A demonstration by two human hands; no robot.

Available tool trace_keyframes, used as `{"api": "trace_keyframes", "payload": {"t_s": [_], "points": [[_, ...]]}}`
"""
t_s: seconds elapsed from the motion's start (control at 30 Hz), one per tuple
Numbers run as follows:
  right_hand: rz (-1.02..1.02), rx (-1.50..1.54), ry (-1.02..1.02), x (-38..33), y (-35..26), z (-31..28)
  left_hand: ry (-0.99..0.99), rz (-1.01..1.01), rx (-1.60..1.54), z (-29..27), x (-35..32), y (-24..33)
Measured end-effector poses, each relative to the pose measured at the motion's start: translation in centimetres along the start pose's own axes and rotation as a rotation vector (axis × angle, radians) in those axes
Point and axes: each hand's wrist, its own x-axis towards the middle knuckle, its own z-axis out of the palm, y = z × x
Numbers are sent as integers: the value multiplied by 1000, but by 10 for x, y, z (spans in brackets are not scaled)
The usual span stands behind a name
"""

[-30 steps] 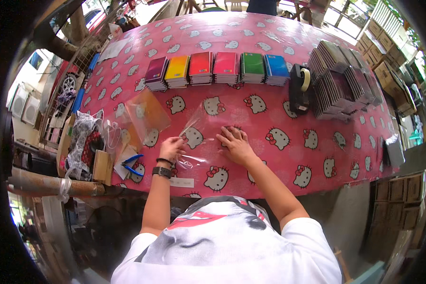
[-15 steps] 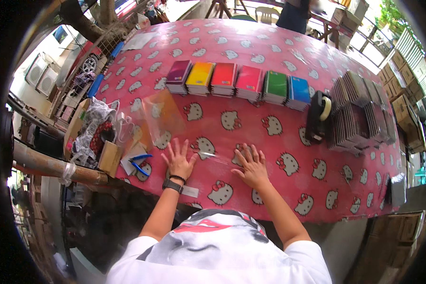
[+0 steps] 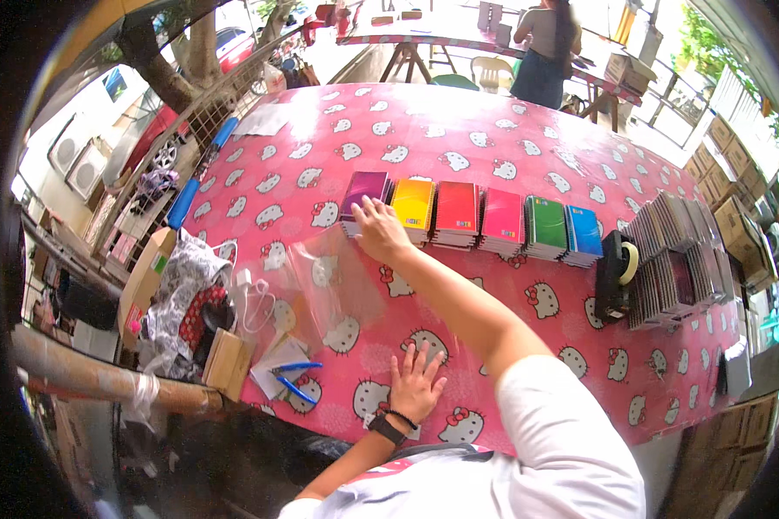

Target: The person places small notebooks into plastic bags, seals them with tape from a dispenser, and organizes the bags on a table.

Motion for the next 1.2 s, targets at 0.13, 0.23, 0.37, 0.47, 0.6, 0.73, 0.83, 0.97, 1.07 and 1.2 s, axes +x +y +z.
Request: {"api": "trace_keyframes", "payload": {"t_s": [0.13, 0.23, 0.37, 0.47, 0.6, 0.73, 0.83, 0.97, 1.07, 1.2], "points": [[54, -295, -134, 26, 5, 53, -11, 29, -1, -2, 2, -6], [-67, -284, -101, 19, -5, 54, -22, 26, -85, -5, 1, -13], [-190, -368, -164, 13, 9, 46, 81, 10, -402, -18, 13, -13], [-208, -207, -19, 25, 30, 23, 266, 51, -578, -39, 30, -17], [-30, 439, 37, 25, -10, -67, 927, -171, -479, -100, 46, -62], [124, 971, -566, -31, 2, -132, 396, -274, -948, -135, 71, -91], [193, 873, -600, -33, 31, -114, 96, -290, -1419, -100, 70, -82], [225, -201, -148, -38, 67, -46, 10, -433, -1487, -29, 61, -43], [62, -359, -104, -49, 81, -12, 67, -482, -1159, -7, 58, -32], [-37, -292, -7, -55, 78, -10, 49, -515, -994, -6, 57, -36]]}}
